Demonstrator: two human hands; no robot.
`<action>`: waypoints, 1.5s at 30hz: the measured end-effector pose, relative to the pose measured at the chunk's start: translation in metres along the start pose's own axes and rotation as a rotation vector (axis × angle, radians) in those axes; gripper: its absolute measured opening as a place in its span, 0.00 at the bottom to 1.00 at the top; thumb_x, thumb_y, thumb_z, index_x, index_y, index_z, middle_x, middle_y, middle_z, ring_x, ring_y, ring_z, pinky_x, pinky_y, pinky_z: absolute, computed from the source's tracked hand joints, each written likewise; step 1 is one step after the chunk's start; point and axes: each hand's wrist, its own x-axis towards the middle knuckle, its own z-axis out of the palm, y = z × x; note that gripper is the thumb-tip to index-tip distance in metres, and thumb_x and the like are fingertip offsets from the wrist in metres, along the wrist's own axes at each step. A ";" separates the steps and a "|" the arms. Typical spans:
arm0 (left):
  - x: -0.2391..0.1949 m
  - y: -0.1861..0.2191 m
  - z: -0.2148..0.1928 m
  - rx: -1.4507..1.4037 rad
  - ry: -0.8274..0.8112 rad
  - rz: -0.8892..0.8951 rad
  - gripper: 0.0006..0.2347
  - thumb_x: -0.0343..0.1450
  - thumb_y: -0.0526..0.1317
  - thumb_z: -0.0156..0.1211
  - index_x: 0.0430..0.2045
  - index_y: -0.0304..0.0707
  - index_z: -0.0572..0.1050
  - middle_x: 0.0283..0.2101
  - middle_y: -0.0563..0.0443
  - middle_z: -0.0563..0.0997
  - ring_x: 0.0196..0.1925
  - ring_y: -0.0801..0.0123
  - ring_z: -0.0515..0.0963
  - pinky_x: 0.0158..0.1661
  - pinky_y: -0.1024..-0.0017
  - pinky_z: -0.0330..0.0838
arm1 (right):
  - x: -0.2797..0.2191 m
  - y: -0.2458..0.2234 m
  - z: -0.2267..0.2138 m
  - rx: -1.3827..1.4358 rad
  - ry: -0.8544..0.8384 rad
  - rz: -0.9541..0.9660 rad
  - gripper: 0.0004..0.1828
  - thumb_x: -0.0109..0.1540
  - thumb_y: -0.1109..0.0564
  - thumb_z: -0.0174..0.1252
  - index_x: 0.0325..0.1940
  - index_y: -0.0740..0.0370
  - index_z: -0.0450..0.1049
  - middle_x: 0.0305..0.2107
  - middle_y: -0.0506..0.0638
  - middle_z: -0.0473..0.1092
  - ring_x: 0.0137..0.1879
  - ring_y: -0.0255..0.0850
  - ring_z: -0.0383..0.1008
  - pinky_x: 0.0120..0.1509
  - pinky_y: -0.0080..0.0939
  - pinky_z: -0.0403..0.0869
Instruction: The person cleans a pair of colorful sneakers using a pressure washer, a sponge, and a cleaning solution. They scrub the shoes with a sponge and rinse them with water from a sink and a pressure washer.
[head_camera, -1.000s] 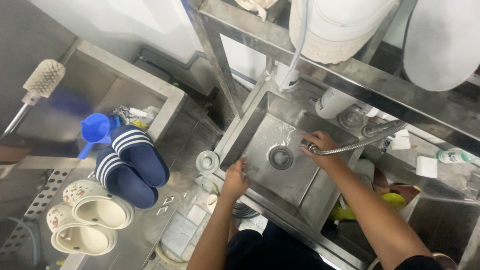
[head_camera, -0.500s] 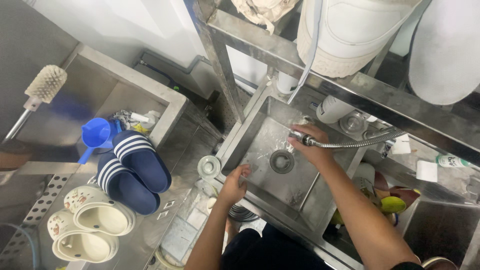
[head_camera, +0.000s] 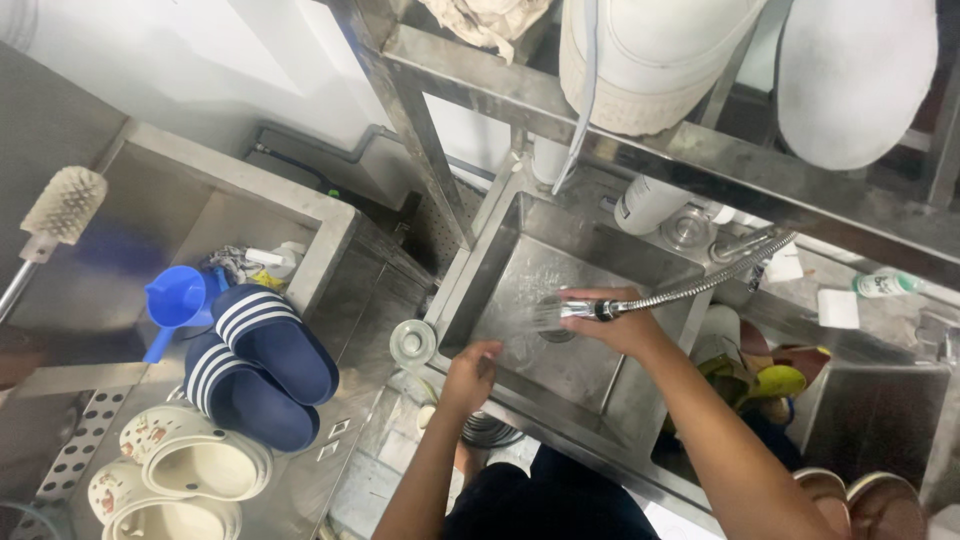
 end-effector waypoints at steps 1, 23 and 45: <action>-0.004 0.000 -0.002 0.026 0.011 0.032 0.17 0.63 0.24 0.54 0.45 0.35 0.78 0.47 0.39 0.82 0.50 0.48 0.82 0.51 0.62 0.75 | -0.007 0.003 0.002 0.003 0.001 0.005 0.25 0.52 0.50 0.72 0.54 0.49 0.81 0.43 0.47 0.82 0.46 0.36 0.83 0.52 0.36 0.79; -0.016 0.004 -0.093 0.555 0.200 -0.136 0.23 0.64 0.48 0.70 0.54 0.47 0.75 0.72 0.33 0.58 0.72 0.40 0.57 0.63 0.48 0.59 | -0.002 0.137 0.098 0.605 0.343 -0.038 0.25 0.59 0.61 0.66 0.59 0.61 0.69 0.47 0.47 0.74 0.53 0.36 0.75 0.57 0.36 0.76; -0.008 0.006 -0.095 0.507 0.188 -0.183 0.24 0.55 0.40 0.77 0.46 0.49 0.78 0.70 0.34 0.63 0.70 0.41 0.64 0.62 0.51 0.61 | 0.091 0.202 0.151 1.594 0.447 0.446 0.11 0.61 0.57 0.63 0.30 0.54 0.66 0.21 0.45 0.66 0.20 0.35 0.58 0.22 0.35 0.58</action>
